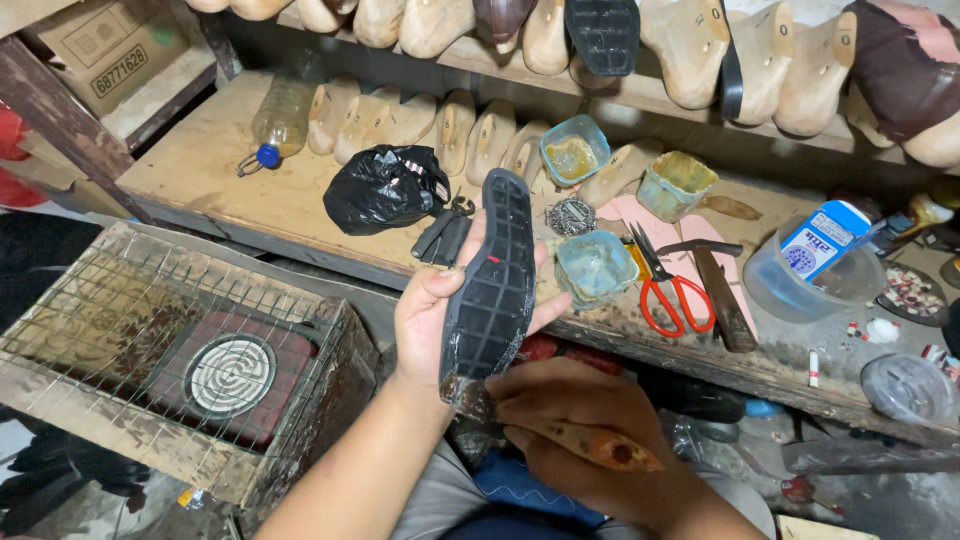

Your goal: The person applies a viscous substance to the edges of a brown shoe upper using a brush, then places the upper on a shelf. The person then applies the same substance to the bottom of a black shoe sole and places it on the shelf. The person repeats the application on another black sole.

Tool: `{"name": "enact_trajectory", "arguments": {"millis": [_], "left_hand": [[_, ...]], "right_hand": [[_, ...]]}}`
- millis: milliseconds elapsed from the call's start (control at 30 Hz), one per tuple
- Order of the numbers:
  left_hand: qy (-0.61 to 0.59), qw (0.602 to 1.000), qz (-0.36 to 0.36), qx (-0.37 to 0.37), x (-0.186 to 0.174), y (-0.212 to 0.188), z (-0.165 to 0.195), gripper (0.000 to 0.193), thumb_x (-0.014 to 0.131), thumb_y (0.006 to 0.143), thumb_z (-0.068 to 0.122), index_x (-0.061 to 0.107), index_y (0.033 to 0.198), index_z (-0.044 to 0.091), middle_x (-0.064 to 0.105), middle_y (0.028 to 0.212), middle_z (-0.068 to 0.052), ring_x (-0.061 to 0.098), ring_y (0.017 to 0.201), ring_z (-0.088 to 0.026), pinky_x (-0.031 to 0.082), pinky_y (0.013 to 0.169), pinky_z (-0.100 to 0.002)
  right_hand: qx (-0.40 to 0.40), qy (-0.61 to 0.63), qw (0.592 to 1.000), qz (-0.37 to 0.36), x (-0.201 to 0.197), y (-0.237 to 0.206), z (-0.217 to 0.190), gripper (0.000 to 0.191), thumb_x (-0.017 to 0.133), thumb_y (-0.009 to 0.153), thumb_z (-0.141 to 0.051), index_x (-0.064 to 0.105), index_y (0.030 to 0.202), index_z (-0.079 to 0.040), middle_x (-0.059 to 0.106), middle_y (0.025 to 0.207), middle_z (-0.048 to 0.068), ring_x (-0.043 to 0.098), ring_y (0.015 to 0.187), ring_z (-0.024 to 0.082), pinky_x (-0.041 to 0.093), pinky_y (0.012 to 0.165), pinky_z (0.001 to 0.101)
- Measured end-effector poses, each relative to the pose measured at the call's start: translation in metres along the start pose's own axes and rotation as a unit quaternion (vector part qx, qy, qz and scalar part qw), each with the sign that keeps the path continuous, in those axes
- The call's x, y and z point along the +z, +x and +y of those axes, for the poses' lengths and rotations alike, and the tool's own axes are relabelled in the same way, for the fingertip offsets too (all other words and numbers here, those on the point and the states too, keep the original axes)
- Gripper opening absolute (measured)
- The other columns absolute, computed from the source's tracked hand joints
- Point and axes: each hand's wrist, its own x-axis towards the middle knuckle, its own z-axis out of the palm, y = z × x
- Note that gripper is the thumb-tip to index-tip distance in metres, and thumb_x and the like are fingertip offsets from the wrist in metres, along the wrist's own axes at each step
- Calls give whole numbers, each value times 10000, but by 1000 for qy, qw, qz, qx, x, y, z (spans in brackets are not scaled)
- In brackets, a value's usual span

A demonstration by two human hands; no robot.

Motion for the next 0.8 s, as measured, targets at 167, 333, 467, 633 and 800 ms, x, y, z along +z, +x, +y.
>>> {"name": "enact_trajectory", "arguments": {"millis": [167, 333, 467, 633, 800], "left_hand": [[-15, 999, -45, 14, -2, -1, 13, 890, 544, 917, 214, 191, 1734, 198, 456, 1610, -86, 442, 1484, -290, 225, 1271, -691], [17, 998, -40, 41, 3, -1, 17, 936, 550, 888, 210, 136, 1727, 243, 383, 1650, -49, 389, 1510, -265, 192, 1277, -672], [78, 995, -14, 63, 7, -1, 16, 994, 561, 850, 207, 82, 1720, 258, 297, 1683, -24, 333, 1526, -234, 169, 1273, -665], [113, 991, 13, 64, 6, -3, 9, 1035, 570, 822, 209, 31, 1704, 254, 259, 1698, 22, 323, 1521, -204, 194, 1258, -655], [118, 992, 13, 48, 1, -6, 12, 1014, 554, 856, 219, 28, 1722, 248, 277, 1679, 1, 341, 1498, -219, 229, 1251, -659]], "right_hand": [[30, -31, 999, 32, -6, -4, 7, 276, 734, 817, 80, 785, 1063, -33, 769, 1184, 147, 745, 1088, 227, 587, 938, 353], [67, 31, 995, 67, -5, -8, 12, 298, 752, 807, 59, 746, 1092, -26, 742, 1164, 149, 731, 1077, 225, 584, 936, 361], [-34, -76, 990, 117, 4, -2, 19, 277, 799, 831, -15, 681, 1081, -44, 766, 1067, 99, 773, 979, 191, 630, 855, 308], [-52, -195, 974, 108, 7, 4, 21, 222, 777, 866, -50, 705, 1076, -46, 760, 1089, 89, 751, 1019, 181, 589, 901, 281], [43, -58, 996, 45, 8, 1, 16, 272, 784, 845, -10, 726, 1109, -46, 766, 1084, 109, 769, 971, 175, 624, 841, 290]]}}
